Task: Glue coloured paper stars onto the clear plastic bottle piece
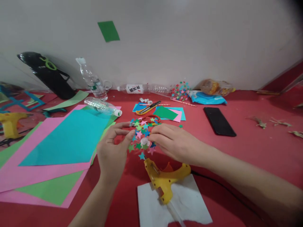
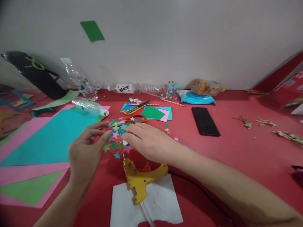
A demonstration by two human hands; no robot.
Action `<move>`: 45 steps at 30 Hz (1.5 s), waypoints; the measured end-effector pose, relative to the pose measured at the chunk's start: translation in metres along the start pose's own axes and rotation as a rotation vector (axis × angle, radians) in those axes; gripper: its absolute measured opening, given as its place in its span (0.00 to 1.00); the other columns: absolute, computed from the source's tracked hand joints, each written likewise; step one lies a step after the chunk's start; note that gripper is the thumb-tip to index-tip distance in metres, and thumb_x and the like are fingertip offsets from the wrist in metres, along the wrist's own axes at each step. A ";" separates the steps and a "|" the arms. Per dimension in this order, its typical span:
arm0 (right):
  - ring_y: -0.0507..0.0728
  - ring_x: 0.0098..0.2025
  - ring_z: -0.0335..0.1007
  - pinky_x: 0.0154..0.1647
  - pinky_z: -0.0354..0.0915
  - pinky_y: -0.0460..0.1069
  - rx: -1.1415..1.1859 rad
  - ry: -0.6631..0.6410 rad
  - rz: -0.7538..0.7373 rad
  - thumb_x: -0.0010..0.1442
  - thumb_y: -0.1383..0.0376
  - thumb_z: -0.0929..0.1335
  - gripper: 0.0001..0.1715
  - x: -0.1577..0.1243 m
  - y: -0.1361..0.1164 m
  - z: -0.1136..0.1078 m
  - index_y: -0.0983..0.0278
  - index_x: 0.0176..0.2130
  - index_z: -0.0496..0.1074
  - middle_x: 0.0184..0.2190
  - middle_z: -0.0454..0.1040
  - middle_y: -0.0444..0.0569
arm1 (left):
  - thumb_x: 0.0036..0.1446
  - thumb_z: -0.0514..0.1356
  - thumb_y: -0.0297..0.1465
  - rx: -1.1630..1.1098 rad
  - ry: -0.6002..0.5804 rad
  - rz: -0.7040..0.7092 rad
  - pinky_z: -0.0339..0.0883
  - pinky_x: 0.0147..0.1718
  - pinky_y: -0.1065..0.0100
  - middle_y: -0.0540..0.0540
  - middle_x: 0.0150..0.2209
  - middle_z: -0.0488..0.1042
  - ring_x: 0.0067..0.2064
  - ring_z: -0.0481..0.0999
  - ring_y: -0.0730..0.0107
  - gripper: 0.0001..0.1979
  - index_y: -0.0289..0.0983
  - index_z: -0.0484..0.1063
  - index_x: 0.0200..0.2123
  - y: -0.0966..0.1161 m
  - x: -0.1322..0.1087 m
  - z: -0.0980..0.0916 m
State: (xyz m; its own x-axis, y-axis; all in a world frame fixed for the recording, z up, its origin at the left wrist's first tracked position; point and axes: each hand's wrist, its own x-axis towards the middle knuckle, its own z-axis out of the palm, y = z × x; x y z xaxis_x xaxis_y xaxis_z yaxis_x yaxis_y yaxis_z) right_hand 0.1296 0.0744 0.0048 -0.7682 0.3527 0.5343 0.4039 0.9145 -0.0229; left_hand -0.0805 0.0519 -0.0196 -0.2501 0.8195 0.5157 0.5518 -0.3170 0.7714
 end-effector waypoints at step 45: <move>0.57 0.37 0.71 0.35 0.63 0.50 0.347 -0.189 0.763 0.65 0.50 0.64 0.20 0.003 0.010 -0.026 0.61 0.48 0.65 0.40 0.74 0.48 | 0.59 0.55 0.52 -0.437 -0.183 -0.492 0.74 0.47 0.60 0.45 0.62 0.65 0.59 0.70 0.54 0.28 0.49 0.64 0.60 -0.001 -0.007 0.010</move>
State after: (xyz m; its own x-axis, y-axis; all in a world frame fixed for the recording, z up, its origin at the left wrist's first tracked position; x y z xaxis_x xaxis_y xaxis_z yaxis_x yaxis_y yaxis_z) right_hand 0.1444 0.0796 0.0283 -0.4307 0.8947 0.1183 0.6928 0.4118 -0.5920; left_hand -0.0715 0.0512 -0.0275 -0.2298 0.9729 0.0250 0.0266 -0.0194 0.9995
